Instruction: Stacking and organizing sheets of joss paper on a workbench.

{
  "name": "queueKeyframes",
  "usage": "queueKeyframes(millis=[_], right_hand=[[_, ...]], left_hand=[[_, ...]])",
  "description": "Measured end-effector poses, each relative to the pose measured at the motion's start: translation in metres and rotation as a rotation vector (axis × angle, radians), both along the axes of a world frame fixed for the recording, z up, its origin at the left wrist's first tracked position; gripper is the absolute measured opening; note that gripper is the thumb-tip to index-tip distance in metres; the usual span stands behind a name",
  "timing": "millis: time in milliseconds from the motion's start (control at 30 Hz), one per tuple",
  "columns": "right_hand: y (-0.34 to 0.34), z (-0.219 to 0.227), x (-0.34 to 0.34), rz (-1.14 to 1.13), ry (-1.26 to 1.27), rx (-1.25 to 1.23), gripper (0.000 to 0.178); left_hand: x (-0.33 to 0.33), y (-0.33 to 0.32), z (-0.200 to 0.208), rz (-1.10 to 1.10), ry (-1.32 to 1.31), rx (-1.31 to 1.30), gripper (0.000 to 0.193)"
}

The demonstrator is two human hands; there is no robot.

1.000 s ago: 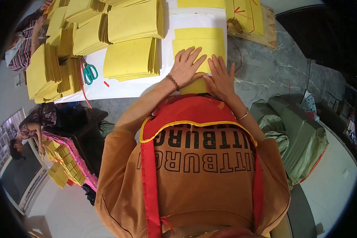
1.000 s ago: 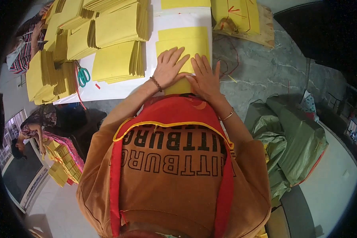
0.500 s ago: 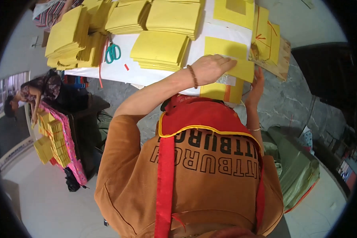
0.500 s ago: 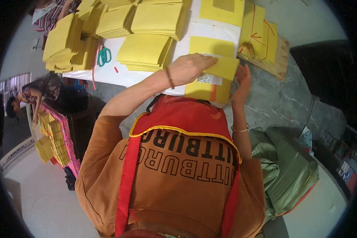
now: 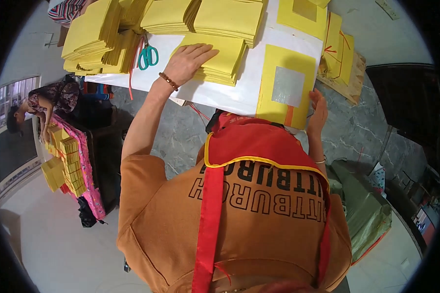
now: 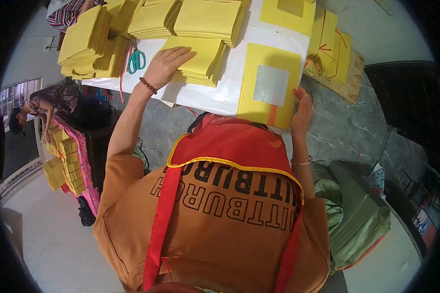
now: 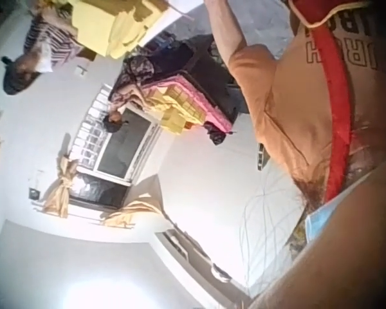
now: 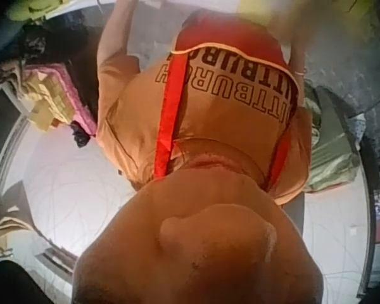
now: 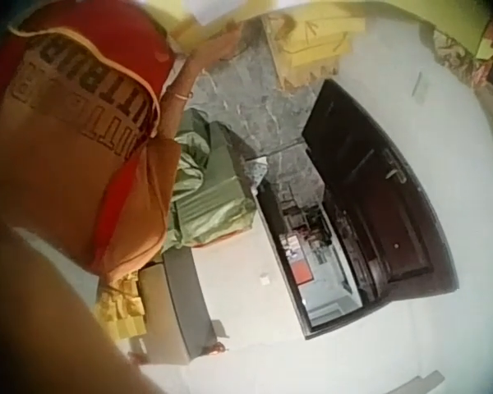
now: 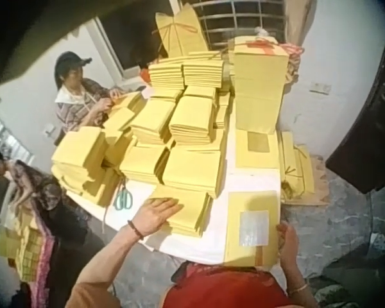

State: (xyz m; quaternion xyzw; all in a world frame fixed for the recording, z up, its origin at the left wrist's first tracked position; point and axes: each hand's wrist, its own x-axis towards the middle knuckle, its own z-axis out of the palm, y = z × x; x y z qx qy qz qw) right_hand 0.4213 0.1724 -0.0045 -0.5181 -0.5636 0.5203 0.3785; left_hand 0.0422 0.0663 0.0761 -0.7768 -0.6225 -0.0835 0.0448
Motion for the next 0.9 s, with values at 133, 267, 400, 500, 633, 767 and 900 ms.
queueKeyframes(millis=[133,267,400,500,633,767,900], right_hand=[[0.002,-0.008,0.004,0.027,-0.058,0.036,0.046],[0.001,-0.004,0.003,0.004,-0.055,-0.006,0.042],[0.007,-0.001,0.000,0.007,-0.042,0.059,0.034],[0.010,-0.008,0.000,-0.010,-0.045,0.103,0.030],[0.008,-0.016,0.007,-0.017,-0.017,0.115,0.026],[0.003,-0.026,0.017,0.009,-0.060,0.093,0.025],[0.002,-0.033,0.021,0.024,-0.106,-0.017,0.028]], left_hand=[[0.006,-0.003,-0.012,0.072,-0.041,-0.152,0.058],[0.017,-0.016,-0.036,0.105,0.009,-0.133,0.071],[0.017,-0.012,-0.032,0.111,-0.054,-0.191,0.084],[0.012,-0.011,-0.021,0.079,-0.101,-0.233,0.091],[0.032,-0.002,0.026,0.029,-0.068,-0.240,0.091],[0.102,-0.001,0.039,-0.326,-0.518,-0.160,0.063],[0.152,0.004,-0.033,-0.068,-0.472,-0.253,0.047]])
